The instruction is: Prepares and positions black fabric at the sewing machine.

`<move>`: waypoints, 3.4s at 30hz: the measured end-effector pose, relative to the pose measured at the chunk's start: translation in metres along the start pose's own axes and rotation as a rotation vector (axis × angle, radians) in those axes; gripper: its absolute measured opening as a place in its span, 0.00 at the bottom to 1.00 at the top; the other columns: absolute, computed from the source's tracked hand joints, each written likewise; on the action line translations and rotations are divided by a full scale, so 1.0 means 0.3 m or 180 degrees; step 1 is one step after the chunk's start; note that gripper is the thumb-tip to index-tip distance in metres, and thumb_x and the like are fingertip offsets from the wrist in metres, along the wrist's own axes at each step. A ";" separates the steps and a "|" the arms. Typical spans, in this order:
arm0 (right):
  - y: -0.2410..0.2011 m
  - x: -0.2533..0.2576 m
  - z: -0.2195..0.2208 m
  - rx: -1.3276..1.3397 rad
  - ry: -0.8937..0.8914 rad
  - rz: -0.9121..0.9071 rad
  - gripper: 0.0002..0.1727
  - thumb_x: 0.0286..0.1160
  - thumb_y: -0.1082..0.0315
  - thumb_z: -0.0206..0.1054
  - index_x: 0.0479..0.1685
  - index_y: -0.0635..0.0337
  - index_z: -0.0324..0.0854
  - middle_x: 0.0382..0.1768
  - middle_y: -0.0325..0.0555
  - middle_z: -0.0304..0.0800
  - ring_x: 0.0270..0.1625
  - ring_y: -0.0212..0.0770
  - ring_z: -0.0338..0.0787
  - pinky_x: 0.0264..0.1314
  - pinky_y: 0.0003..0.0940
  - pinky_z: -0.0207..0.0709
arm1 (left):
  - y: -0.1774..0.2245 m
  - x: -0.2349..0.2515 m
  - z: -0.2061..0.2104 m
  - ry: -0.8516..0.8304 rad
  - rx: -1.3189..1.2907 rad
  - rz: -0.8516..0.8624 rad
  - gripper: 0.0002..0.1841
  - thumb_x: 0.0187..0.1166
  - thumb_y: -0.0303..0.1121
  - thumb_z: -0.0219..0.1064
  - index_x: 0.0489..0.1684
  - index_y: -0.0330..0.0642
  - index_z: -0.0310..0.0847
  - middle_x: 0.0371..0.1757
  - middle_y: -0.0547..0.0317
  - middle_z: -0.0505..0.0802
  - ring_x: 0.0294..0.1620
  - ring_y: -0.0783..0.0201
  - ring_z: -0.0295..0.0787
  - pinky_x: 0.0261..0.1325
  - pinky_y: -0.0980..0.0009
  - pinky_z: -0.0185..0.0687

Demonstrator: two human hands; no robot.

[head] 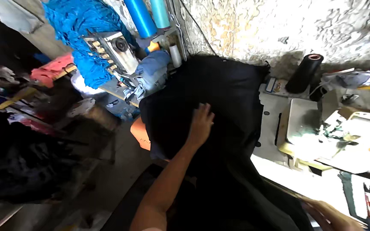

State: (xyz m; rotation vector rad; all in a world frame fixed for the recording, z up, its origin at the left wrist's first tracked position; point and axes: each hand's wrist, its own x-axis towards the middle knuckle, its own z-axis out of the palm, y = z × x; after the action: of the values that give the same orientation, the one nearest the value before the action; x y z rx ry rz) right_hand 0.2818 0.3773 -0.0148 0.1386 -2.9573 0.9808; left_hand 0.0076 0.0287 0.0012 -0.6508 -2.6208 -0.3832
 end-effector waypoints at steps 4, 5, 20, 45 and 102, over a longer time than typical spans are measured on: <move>-0.100 0.495 0.110 0.0870 -0.0094 -0.0132 0.19 0.86 0.66 0.60 0.66 0.68 0.83 0.60 0.60 0.90 0.54 0.50 0.93 0.59 0.47 0.86 | 0.083 0.031 0.116 -0.1311 -0.0560 0.0034 0.22 0.90 0.34 0.60 0.78 0.33 0.77 0.85 0.40 0.74 0.91 0.39 0.59 0.91 0.38 0.46; -0.124 0.604 0.120 0.1080 -0.0343 0.0230 0.21 0.89 0.63 0.58 0.73 0.65 0.78 0.64 0.58 0.88 0.56 0.47 0.93 0.59 0.45 0.87 | 0.082 0.037 0.148 -0.1312 -0.0505 0.0004 0.23 0.90 0.36 0.60 0.81 0.36 0.75 0.87 0.43 0.73 0.92 0.40 0.56 0.91 0.34 0.40; -0.132 0.974 0.251 0.1483 -0.0816 0.1367 0.18 0.81 0.63 0.71 0.58 0.69 0.78 0.43 0.53 0.80 0.32 0.38 0.76 0.36 0.35 0.73 | 0.150 0.202 0.113 -0.2128 -0.0584 -0.0086 0.09 0.79 0.26 0.70 0.54 0.36 0.88 0.64 0.42 0.88 0.80 0.42 0.73 0.86 0.23 0.26; -0.543 0.672 0.036 0.3819 0.1237 -0.0165 0.08 0.76 0.80 0.65 0.34 0.60 0.88 0.23 0.30 0.88 0.23 0.20 0.80 0.28 0.15 0.74 | 0.212 0.183 -0.380 -0.0329 -0.2736 0.1023 0.03 0.73 0.20 0.72 0.36 0.28 0.90 0.38 0.52 0.93 0.42 0.72 0.89 0.51 0.78 0.84; -0.441 0.850 0.163 0.3241 0.0925 0.0390 0.04 0.81 0.77 0.64 0.44 0.69 0.83 0.29 0.39 0.86 0.29 0.25 0.80 0.33 0.22 0.74 | 0.117 0.263 -0.223 -0.1564 -0.1940 0.0321 0.19 0.91 0.34 0.57 0.71 0.34 0.84 0.71 0.42 0.89 0.80 0.46 0.78 0.89 0.35 0.44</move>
State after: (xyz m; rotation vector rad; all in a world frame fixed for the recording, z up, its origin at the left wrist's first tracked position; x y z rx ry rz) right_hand 0.0402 0.2228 0.0376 -0.1629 -1.9645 2.1794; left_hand -0.0172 0.0651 0.1012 -1.1931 -2.9010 -1.1408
